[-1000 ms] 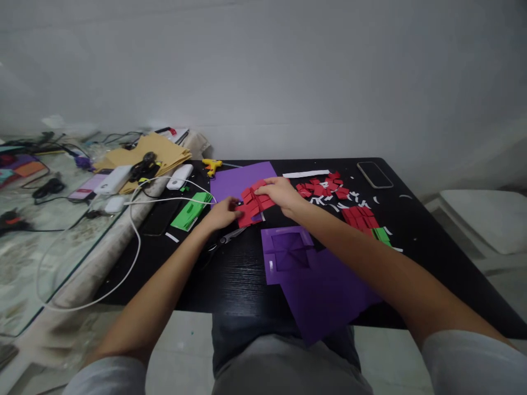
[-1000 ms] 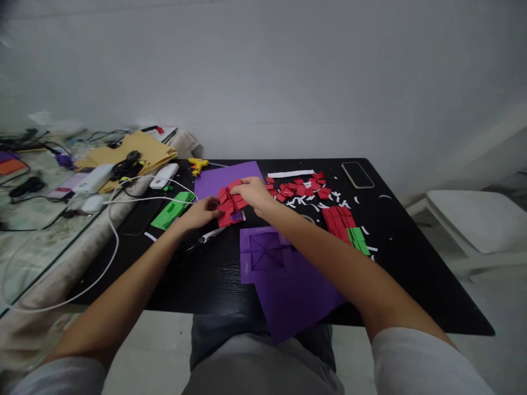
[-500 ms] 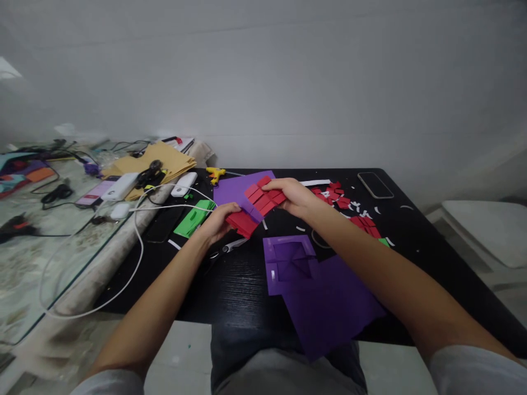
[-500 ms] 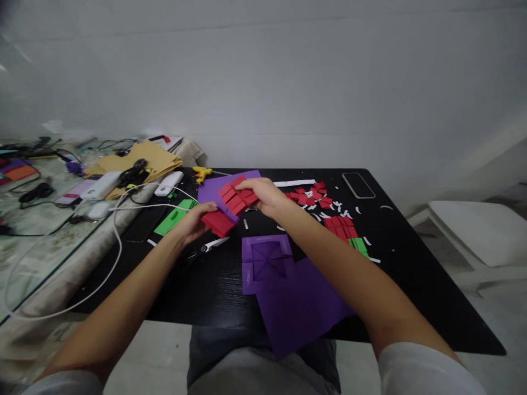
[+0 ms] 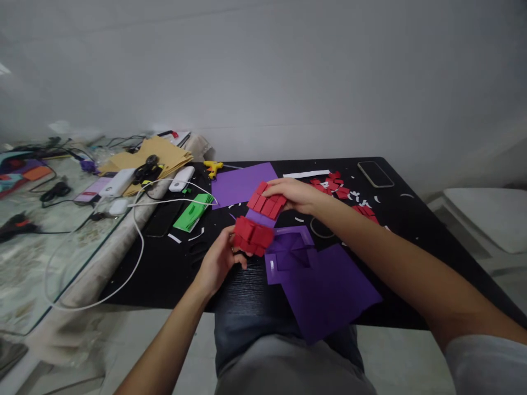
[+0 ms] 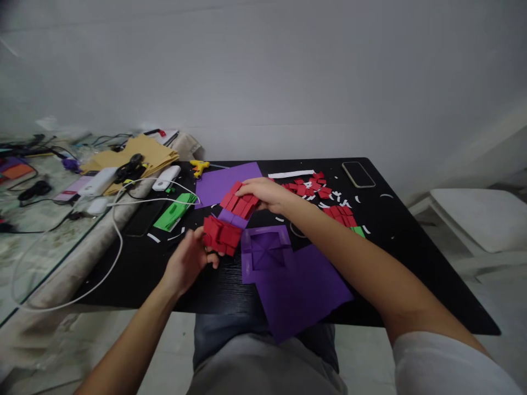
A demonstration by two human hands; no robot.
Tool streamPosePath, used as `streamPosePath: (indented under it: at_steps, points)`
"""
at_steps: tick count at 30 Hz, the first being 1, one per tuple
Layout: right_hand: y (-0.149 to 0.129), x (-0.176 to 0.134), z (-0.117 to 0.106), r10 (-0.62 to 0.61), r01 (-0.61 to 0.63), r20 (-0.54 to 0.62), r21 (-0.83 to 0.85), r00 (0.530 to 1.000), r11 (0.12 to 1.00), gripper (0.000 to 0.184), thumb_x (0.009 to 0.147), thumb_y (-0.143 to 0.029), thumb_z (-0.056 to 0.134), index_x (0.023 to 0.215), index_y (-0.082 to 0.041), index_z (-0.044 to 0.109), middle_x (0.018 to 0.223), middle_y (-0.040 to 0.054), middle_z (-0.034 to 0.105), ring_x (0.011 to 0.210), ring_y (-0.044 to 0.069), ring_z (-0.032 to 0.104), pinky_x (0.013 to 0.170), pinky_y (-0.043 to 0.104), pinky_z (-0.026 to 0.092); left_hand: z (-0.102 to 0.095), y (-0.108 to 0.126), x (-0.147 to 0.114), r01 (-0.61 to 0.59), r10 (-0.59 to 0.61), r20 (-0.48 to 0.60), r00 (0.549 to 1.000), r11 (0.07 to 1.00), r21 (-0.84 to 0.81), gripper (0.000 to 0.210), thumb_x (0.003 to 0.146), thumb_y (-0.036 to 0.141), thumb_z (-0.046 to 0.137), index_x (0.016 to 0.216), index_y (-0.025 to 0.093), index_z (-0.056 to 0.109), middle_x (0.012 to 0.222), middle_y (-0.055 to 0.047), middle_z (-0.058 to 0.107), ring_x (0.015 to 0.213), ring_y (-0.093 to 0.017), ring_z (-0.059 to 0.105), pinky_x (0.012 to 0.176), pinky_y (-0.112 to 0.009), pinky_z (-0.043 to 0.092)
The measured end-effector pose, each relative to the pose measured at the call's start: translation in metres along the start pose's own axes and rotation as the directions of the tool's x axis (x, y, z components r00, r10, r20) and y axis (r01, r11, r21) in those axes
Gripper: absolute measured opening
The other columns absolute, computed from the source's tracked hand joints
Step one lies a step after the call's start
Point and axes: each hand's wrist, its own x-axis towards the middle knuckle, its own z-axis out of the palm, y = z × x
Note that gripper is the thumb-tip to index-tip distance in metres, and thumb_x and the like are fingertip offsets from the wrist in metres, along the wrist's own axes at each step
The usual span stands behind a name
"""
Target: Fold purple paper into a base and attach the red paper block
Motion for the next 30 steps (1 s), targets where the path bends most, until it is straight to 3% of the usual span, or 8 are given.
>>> streamPosePath:
  at_steps: [4,12,15,20,25,30]
  points:
    - [0.014,-0.005,0.001,0.049,-0.040,0.081,-0.102,0.995,0.994,0.002,0.076,-0.023,0.079,0.075,-0.022,0.078,0.073,0.0031,0.075,0.060,0.014,0.063,0.055,0.025,0.052,0.007,-0.020,-0.015,-0.008,0.025,-0.083,0.996,0.980,0.200,0.048,0.080,0.044,0.087,0.116,0.020,0.066,0.076,0.000,0.070,0.062,-0.014,0.065,0.056,-0.025,0.055]
    - [0.037,-0.009,-0.025,0.028,0.071,0.356,-0.261,0.934,0.963,0.009,0.076,-0.030,0.086,0.082,-0.024,0.083,0.088,0.0029,0.082,0.080,0.019,0.074,0.078,0.031,0.058,0.031,-0.052,-0.039,0.141,-0.127,-0.108,0.986,0.980,0.138,0.052,0.081,0.045,0.085,0.119,0.024,0.056,0.074,-0.002,0.075,0.064,-0.019,0.072,0.056,-0.028,0.058]
    - [0.044,-0.007,-0.037,0.080,0.051,0.370,-0.330,0.925,0.943,0.014,0.072,-0.031,0.088,0.084,-0.024,0.084,0.087,0.0031,0.083,0.079,0.021,0.075,0.075,0.031,0.059,0.045,-0.066,-0.046,0.171,-0.159,-0.111,0.981,0.979,0.108,0.046,0.085,0.044,0.082,0.119,0.025,0.056,0.078,-0.003,0.076,0.069,-0.021,0.074,0.055,-0.028,0.057]
    - [0.054,-0.003,-0.041,0.153,-0.016,0.329,-0.383,0.932,0.923,0.016,0.069,-0.026,0.090,0.081,-0.021,0.082,0.084,0.0040,0.081,0.074,0.020,0.075,0.069,0.030,0.057,0.056,-0.087,-0.056,0.174,-0.133,-0.222,0.966,0.969,0.175,0.033,0.091,0.040,0.077,0.112,0.029,0.055,0.071,0.001,0.070,0.061,-0.018,0.070,0.049,-0.025,0.048]
    - [0.059,0.002,-0.039,0.087,0.105,0.356,-0.486,0.931,0.867,0.014,0.080,-0.030,0.082,0.092,-0.023,0.081,0.089,0.0029,0.081,0.080,0.020,0.074,0.073,0.030,0.056,0.055,-0.101,-0.069,0.176,-0.101,-0.236,0.966,0.932,0.317,0.013,0.097,0.039,0.070,0.099,0.030,0.060,0.079,-0.002,0.069,0.070,-0.019,0.069,0.055,-0.030,0.050]
    - [0.062,0.010,-0.034,0.042,0.221,0.378,-0.625,0.925,0.748,0.018,0.090,-0.031,0.070,0.102,-0.026,0.081,0.100,0.0021,0.082,0.093,0.022,0.074,0.085,0.033,0.054,0.053,-0.102,-0.074,0.216,-0.162,-0.171,0.972,0.903,0.372,0.009,0.100,0.039,0.064,0.105,0.032,0.065,0.088,-0.004,0.072,0.078,-0.020,0.071,0.059,-0.031,0.053]
